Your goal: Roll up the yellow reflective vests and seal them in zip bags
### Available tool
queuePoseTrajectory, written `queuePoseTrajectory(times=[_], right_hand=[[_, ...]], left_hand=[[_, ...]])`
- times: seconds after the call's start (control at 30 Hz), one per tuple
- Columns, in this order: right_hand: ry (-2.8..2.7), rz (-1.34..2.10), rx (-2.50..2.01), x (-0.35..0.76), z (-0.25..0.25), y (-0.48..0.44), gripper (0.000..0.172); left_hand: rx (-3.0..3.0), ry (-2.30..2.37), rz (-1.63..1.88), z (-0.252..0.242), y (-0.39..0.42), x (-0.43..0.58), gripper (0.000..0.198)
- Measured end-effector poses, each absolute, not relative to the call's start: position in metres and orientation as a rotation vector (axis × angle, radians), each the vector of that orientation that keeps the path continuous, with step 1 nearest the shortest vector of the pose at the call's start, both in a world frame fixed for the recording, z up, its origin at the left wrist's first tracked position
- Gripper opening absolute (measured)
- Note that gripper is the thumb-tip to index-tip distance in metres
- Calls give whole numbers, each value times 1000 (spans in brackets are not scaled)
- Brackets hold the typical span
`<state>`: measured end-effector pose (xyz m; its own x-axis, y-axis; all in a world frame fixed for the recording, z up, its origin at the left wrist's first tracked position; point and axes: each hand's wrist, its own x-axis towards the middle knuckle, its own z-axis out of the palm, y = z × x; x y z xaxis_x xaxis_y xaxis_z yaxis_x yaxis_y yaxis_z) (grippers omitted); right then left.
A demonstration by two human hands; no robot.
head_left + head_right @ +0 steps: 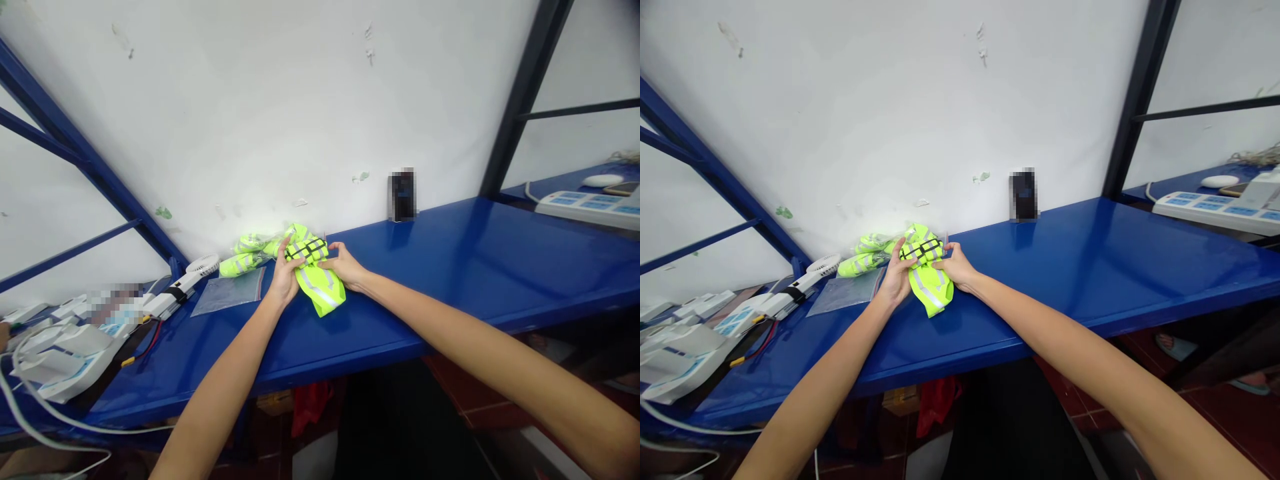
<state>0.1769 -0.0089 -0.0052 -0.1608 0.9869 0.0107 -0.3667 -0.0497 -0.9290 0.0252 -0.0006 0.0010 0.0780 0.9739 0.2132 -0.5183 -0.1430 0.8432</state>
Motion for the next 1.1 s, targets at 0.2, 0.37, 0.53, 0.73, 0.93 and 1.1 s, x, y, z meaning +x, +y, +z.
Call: queuePoseTrajectory(times=[0.2,0.37,0.53,0.73,0.93,1.1], right_hand=[[-1155,1283,-868,177,-4,-9,22],[-1209,1217,-965,177,-6,-6,7],[-1372,1006,-1096,173,-13,-7,28],[-1275,1053,-1085,168,-17,-6,35],[-1213,1207,-996,169,-13,-7,28],[-1174,1226,-1021,168,-8,-9,20]], left_hand=[[930,631,1533,2,1,27,84],[881,635,1574,4,0,31,88],[898,673,1556,5,-4,36,94],[893,639,1567,7,-6,40,92],[960,621,1537,7,-3,35,87],[978,592,1544,9,-4,35,84]])
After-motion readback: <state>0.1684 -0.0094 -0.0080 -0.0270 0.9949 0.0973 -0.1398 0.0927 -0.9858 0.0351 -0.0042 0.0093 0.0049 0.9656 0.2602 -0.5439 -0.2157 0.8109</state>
